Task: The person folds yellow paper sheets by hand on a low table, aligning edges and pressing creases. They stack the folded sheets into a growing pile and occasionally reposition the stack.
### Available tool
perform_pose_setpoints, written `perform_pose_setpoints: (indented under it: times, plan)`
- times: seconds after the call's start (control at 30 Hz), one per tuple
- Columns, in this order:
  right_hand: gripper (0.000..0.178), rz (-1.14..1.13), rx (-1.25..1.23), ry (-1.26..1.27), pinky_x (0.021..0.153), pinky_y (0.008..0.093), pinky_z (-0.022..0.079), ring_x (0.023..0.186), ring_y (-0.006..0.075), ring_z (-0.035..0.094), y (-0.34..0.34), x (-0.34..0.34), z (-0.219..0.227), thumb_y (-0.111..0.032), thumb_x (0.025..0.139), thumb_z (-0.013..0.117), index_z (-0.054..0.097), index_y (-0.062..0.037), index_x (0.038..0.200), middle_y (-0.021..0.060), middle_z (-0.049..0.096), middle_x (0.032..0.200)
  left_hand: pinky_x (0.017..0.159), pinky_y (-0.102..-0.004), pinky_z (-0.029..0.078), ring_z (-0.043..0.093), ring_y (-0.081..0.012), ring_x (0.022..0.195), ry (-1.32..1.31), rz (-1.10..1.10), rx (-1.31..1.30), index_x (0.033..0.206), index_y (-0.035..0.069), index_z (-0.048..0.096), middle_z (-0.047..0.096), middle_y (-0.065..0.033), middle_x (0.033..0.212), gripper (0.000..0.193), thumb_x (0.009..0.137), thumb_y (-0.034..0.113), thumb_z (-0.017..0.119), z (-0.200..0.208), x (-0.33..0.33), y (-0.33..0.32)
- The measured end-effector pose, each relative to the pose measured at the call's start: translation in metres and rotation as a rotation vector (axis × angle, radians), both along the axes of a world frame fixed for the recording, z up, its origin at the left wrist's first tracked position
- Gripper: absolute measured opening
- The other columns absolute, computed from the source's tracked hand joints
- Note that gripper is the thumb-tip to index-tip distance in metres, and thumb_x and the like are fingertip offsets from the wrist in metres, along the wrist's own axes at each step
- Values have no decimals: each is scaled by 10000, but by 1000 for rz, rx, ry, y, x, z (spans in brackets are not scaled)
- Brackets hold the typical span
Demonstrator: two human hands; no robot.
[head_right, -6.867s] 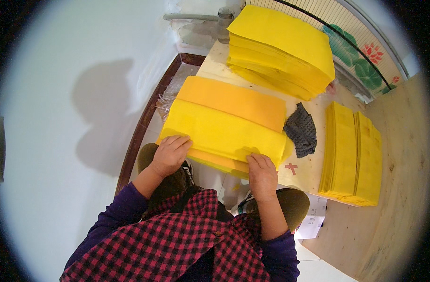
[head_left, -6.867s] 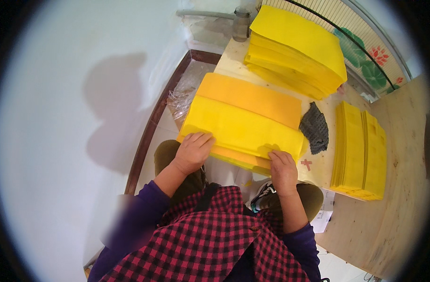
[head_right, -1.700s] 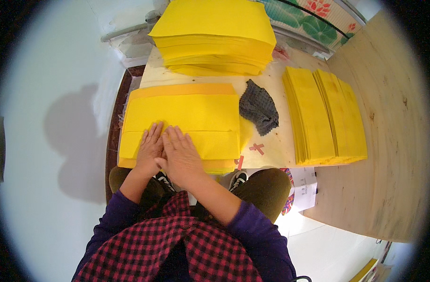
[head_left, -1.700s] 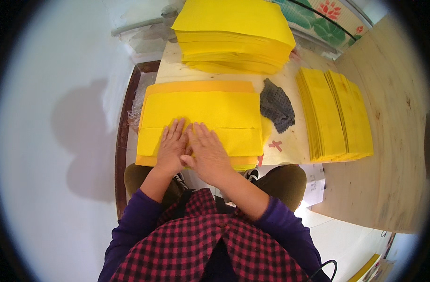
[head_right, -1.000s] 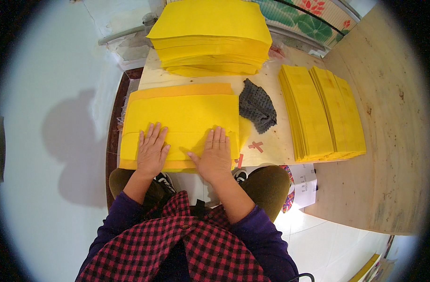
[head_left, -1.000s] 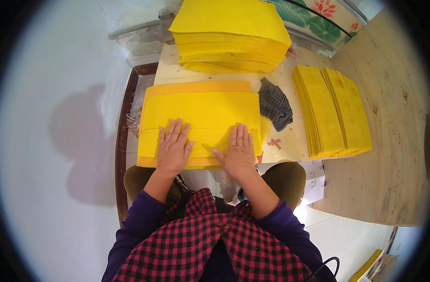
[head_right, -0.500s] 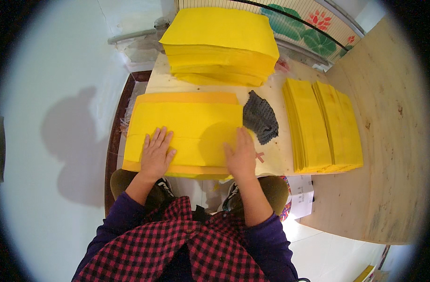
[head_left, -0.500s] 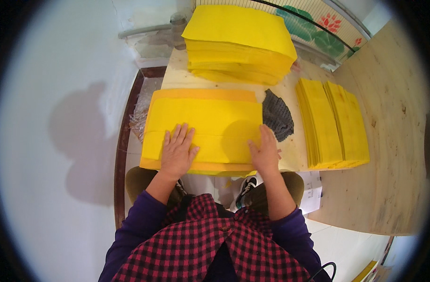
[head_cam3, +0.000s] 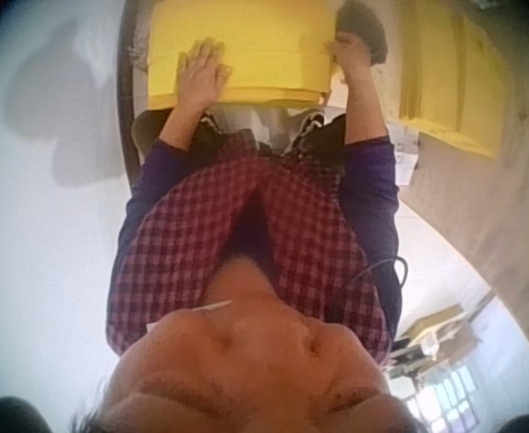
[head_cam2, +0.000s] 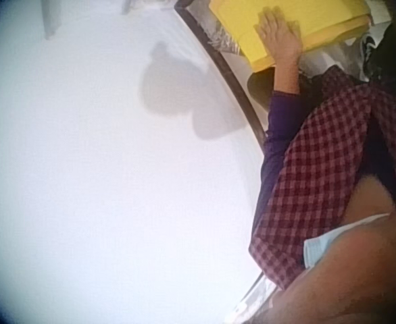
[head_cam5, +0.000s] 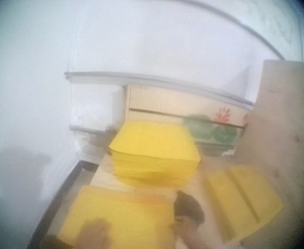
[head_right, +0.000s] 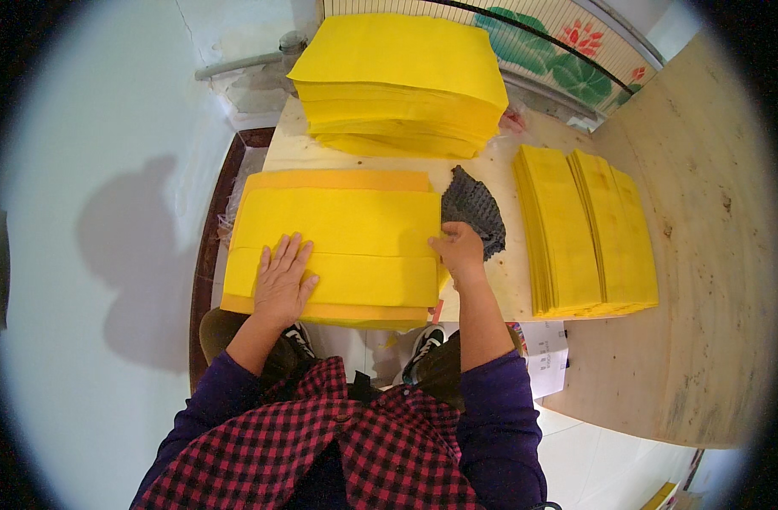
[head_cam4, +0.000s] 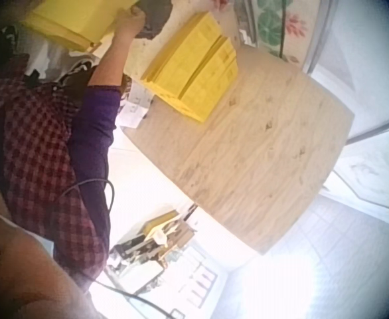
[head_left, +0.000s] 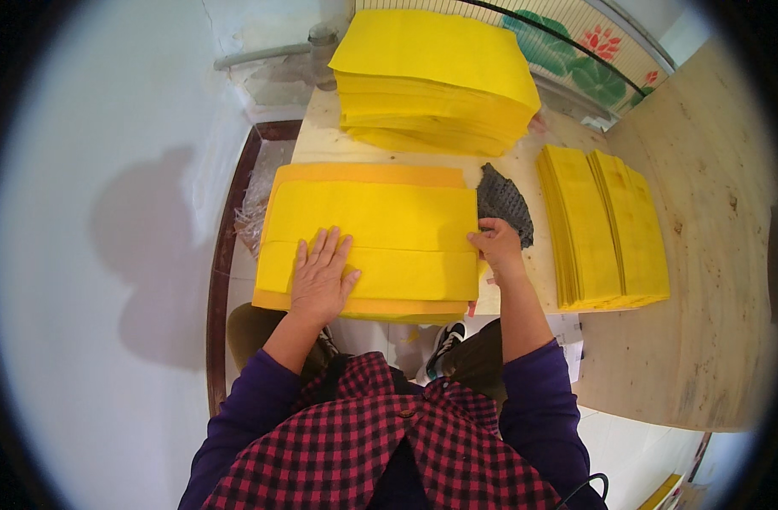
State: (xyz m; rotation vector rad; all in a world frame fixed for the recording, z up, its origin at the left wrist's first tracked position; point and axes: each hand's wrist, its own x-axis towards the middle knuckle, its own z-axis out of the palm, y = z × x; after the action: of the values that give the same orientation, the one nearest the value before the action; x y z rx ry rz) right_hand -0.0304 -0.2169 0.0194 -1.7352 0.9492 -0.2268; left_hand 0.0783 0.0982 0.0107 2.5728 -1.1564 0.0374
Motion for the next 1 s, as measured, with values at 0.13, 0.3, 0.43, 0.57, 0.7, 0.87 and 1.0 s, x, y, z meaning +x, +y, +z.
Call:
perform_pose_setpoints:
  times: [0.13,0.3,0.43,0.57,0.7,0.87,1.0]
  plan:
    - [264,-13,151,-45,569,266,439,657,119,563,1,1,8,-148,828,717,615,-18,1033,39,632,814,1158,-512,130,270,-309,1416,-15,3,-12,1419,85,415,330,-146,1513,593,918,378,530,-1,-1,0]
    - [188,70,256,-59,507,266,370,567,104,494,-4,12,21,-160,828,712,659,-18,939,22,629,769,1161,-510,126,269,-307,1417,10,17,8,1422,89,411,328,-142,1515,595,916,376,533,1,-1,-1]
    - [200,118,337,-98,573,274,442,643,126,580,-7,27,25,-132,835,699,661,-8,988,41,669,846,1163,-509,123,268,-304,1418,9,22,4,1425,91,408,329,-139,1515,595,918,377,531,0,-1,-1]
    - [228,170,368,-101,741,303,517,821,172,656,-4,38,28,-70,859,666,632,19,1066,89,685,975,1164,-513,119,269,-312,1417,39,11,-45,1422,87,409,335,-144,1510,587,919,365,529,0,1,1]
    - [243,112,319,-140,816,302,517,898,175,659,6,34,34,-38,876,640,612,33,1107,96,682,1029,1161,-519,135,271,-324,1415,130,-5,-151,1422,82,402,350,-161,1494,581,905,294,563,10,11,3]
    - [248,181,220,-245,782,282,511,881,144,652,19,18,42,-29,870,633,630,11,1114,78,689,1015,1151,-529,172,279,-331,1412,124,-67,-210,1432,83,379,355,-168,1489,663,839,179,662,34,52,-15]
    - [217,190,159,-259,767,270,516,870,126,650,25,14,44,-12,875,622,658,2,1088,61,696,996,1132,-507,236,333,-316,1383,105,-158,-151,1435,112,381,405,-161,1460,757,772,192,739,51,101,-48]
